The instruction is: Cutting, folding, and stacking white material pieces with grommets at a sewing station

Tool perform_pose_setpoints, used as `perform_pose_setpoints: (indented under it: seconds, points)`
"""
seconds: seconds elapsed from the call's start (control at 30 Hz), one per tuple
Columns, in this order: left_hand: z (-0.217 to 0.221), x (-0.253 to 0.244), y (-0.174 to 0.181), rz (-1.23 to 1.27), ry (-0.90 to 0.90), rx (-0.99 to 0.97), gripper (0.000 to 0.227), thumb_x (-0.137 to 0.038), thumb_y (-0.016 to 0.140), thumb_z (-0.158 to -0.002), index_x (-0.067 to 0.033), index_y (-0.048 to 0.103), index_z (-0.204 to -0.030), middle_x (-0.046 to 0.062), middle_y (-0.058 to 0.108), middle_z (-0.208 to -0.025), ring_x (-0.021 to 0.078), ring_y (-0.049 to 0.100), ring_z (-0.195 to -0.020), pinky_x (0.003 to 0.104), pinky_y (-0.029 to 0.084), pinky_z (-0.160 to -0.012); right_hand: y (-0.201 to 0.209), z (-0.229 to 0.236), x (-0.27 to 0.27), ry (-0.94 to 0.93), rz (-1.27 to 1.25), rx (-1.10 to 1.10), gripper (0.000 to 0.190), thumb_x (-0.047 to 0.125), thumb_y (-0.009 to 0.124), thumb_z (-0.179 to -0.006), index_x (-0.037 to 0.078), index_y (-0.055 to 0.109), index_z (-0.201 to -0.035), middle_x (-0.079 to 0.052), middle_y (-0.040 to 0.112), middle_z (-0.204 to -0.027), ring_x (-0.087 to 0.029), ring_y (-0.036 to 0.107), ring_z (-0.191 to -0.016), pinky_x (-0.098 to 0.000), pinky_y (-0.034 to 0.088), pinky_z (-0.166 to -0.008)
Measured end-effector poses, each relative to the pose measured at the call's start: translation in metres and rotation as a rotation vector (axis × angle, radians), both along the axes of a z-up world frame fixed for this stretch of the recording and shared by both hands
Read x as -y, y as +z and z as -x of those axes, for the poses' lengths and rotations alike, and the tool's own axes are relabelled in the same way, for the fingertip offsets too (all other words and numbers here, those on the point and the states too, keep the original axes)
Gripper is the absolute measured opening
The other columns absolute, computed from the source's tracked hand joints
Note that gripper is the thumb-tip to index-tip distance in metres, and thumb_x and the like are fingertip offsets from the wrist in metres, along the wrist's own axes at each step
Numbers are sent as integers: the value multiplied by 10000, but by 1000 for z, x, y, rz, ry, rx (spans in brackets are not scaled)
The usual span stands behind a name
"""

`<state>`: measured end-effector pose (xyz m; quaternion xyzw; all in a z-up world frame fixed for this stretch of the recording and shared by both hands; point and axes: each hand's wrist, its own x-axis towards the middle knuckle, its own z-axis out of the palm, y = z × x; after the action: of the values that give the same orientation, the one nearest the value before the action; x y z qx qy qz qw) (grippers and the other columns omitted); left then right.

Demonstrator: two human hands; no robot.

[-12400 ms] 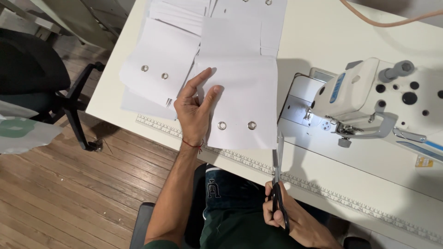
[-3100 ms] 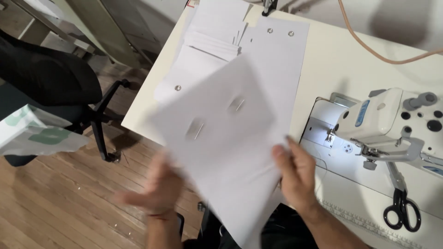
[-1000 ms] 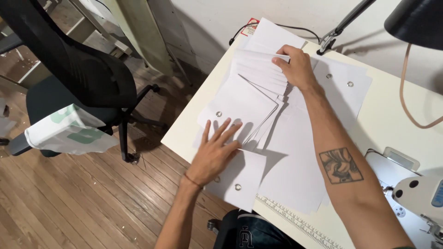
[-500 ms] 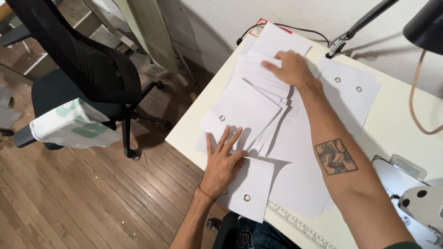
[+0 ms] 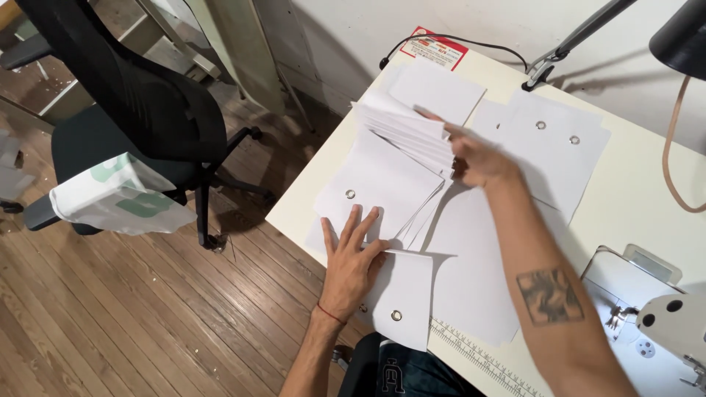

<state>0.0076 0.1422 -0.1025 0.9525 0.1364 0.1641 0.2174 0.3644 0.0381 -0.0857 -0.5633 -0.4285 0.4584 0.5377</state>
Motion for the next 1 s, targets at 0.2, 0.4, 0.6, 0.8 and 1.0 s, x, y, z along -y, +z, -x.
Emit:
perform_pose_setpoints:
  seconds: [0.2,0.4,0.6,0.8,1.0]
  points:
    - [-3,0,2,-4,11,47,117,-285,813,-1044,-285,796,-1160,42,510,-1836,408,315,-1765,852,-68,-1362,-28,74,-13,-510,-206,-53,1091,-20,1084,-761,7,545,-1709,-195,721,-1577,-242,675,-1399,-433,619,-1138]
    - [16,-13,-9,102,-25,204,134,-261,826,-1036,-270,807,-1168,57,508,-1850,426,328,-1770,805,31,-1396,-14,81,-16,-849,-178,187,987,56,1040,-877,-20,503,-1702,-243,669,-1585,-277,642,-1469,-496,557,-1243]
    - [56,-24,17,322,-158,154,154,-350,734,-1103,-233,824,-1146,97,649,-1724,417,494,-1679,825,114,-1396,29,-3,12,-1116,-309,137,1096,-109,1099,-940,-41,334,-1724,-274,629,-1655,-373,686,-1522,-466,640,-1269]
    - [67,-14,43,43,-271,31,49,-163,751,-1116,-148,750,-1164,85,643,-1704,351,477,-1686,777,86,-1424,104,-2,49,-1006,-364,-21,765,-25,995,-778,129,648,-1443,-48,841,-1433,-203,836,-1309,-374,754,-1114]
    - [71,-21,31,91,-296,135,56,-211,722,-1149,-176,736,-1191,47,681,-1673,325,506,-1684,750,34,-1442,127,40,73,-1035,-133,-249,743,58,935,-708,137,756,-1425,-9,891,-1375,-195,890,-1208,-321,765,-1069]
